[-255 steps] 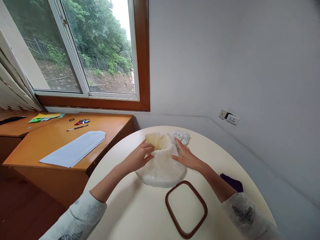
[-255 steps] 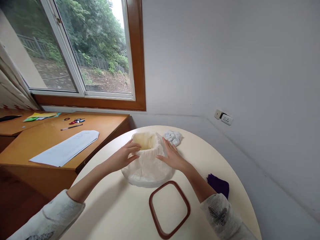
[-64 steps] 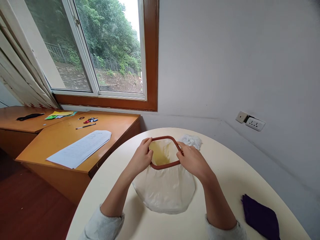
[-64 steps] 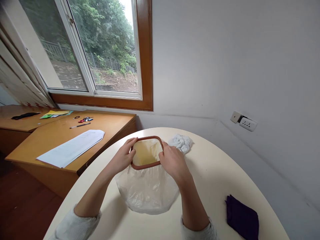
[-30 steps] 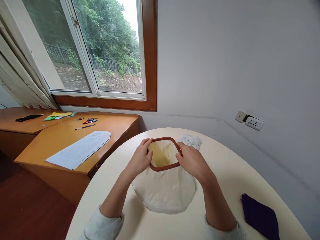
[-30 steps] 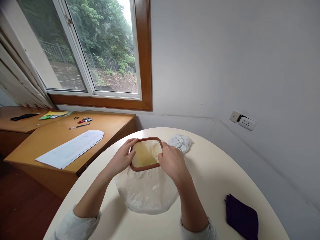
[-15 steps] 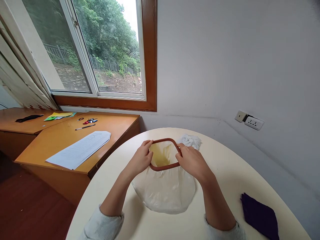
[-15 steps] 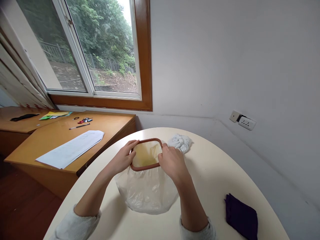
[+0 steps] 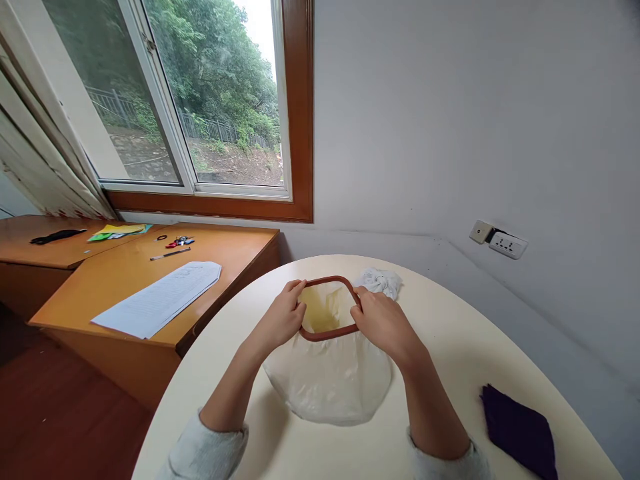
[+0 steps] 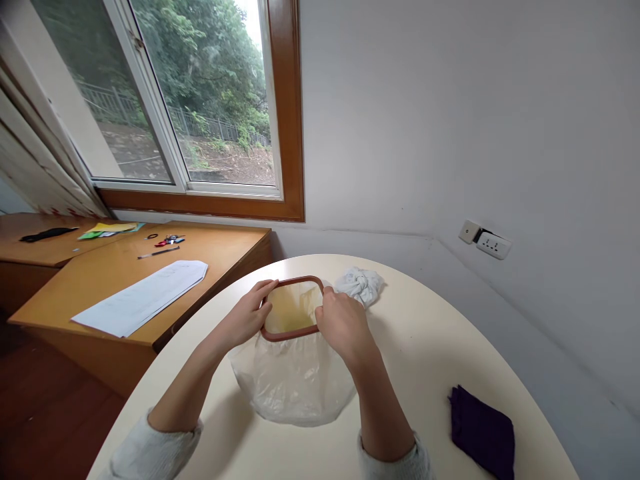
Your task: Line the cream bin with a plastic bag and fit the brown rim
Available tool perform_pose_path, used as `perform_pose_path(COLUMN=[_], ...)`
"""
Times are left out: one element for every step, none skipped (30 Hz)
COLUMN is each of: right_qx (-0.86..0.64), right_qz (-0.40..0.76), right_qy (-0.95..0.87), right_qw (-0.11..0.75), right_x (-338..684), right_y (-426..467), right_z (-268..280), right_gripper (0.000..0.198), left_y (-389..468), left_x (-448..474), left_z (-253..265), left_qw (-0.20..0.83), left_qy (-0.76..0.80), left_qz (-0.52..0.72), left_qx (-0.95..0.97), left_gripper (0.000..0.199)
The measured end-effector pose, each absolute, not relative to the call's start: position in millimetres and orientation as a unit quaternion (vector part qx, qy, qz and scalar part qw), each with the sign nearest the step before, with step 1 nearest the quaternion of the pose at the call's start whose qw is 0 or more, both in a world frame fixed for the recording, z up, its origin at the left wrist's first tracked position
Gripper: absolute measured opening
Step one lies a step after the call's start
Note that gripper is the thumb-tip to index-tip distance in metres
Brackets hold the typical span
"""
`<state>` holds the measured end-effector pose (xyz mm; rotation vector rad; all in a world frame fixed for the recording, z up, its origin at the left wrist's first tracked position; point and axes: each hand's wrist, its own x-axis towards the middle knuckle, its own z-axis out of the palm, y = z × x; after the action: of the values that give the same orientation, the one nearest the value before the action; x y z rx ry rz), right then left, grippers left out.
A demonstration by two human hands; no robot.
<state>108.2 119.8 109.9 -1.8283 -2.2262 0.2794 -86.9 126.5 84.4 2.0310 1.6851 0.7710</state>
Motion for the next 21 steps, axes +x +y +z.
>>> perform_pose_path(right_qx=[-0.626,-0.625,-0.625,-0.624,-0.624,-0.624,-0.623,-0.623,-0.623,-0.624,-0.624,-0.624,-0.624,-0.623,-0.622,-0.622,-0.622,-0.623,-0.624,-0.624,-0.625], right_qz=[0.095,0.095,0.095,0.094,0.093,0.092,0.091,0.091,0.091,0.091,0.090,0.089,0.087,0.085,0.083,0.081,0.080,0.079,0.080,0.082,0.083], right_qy=[-0.764,-0.764,-0.765,-0.765,-0.766,-0.766,-0.767,-0.767,-0.767,-0.767,-0.766,-0.766,-0.767,-0.768,-0.769,-0.770,-0.770,-0.769,-0.769,-0.768,-0.768], right_qw=[0.124,0.124,0.124,0.124,0.124,0.123,0.122,0.122,0.122,0.122,0.123,0.123,0.123,0.123,0.122,0.121,0.119,0.118,0.117,0.116,0.116], right_x=[108.0,107.8,107.6,107.5,107.4,107.4,107.4,107.6,107.7,107.9,108.0,108.0,108.0,107.9,107.7,107.4,107.1,106.8,106.5,106.2,106.1], right_y=[119.8,120.0,120.2,120.6,120.9,121.2,121.4,121.6,121.7,121.7,121.8,121.8,121.7,121.7,121.7,121.6,121.6,121.5,121.4,121.4,121.3], right_z=[109.6,109.2,108.7,108.1,107.5,106.9,106.4,106.1,105.8,105.7,105.8,105.9,106.1,106.3,106.5,106.8,107.1,107.4,107.7,108.0,108.2], right_gripper=[0.020,0.020,0.020,0.020,0.020,0.020,0.020,0.019,0.019,0.018,0.018,0.017,0.017,0.017,0.016,0.016,0.016,0.015,0.015,0.015,0.015], left_y=[126.6,126.7,126.8,126.9,127.0,127.1,127.1,127.0,127.0,126.9,126.8,126.8,126.8,126.9,127.0,127.1,127.2,127.2,127.2,127.2,127.1], left_x=[-86.5,-86.1,-85.7,-85.4,-85.2,-85.2,-85.3,-85.6,-85.9,-86.3,-86.7,-87.0,-87.2,-87.4,-87.5,-87.5,-87.5,-87.4,-87.4,-87.3,-87.2], left_z=[84.4,84.5,84.4,84.3,84.1,83.8,83.5,83.1,82.8,82.6,82.3,82.2,82.0,81.9,81.9,81.9,81.9,82.0,82.1,82.4,82.6], left_qw=[0.196,0.198,0.198,0.198,0.197,0.196,0.195,0.195,0.195,0.196,0.196,0.196,0.195,0.195,0.195,0.195,0.195,0.194,0.194,0.194,0.194], left_qy=[0.601,0.601,0.601,0.601,0.601,0.601,0.601,0.600,0.599,0.598,0.597,0.596,0.595,0.595,0.595,0.595,0.595,0.596,0.595,0.595,0.595], left_qz=[0.275,0.274,0.273,0.272,0.271,0.270,0.269,0.270,0.271,0.274,0.276,0.277,0.278,0.277,0.275,0.273,0.272,0.271,0.271,0.271,0.270], left_qx=[0.724,0.724,0.724,0.725,0.726,0.727,0.727,0.727,0.727,0.727,0.727,0.728,0.729,0.729,0.730,0.730,0.731,0.731,0.731,0.731,0.731], left_gripper=[0.051,0.051,0.051,0.051,0.052,0.052,0.053,0.053,0.053,0.053,0.053,0.052,0.052,0.053,0.053,0.053,0.053,0.053,0.053,0.053,0.053])
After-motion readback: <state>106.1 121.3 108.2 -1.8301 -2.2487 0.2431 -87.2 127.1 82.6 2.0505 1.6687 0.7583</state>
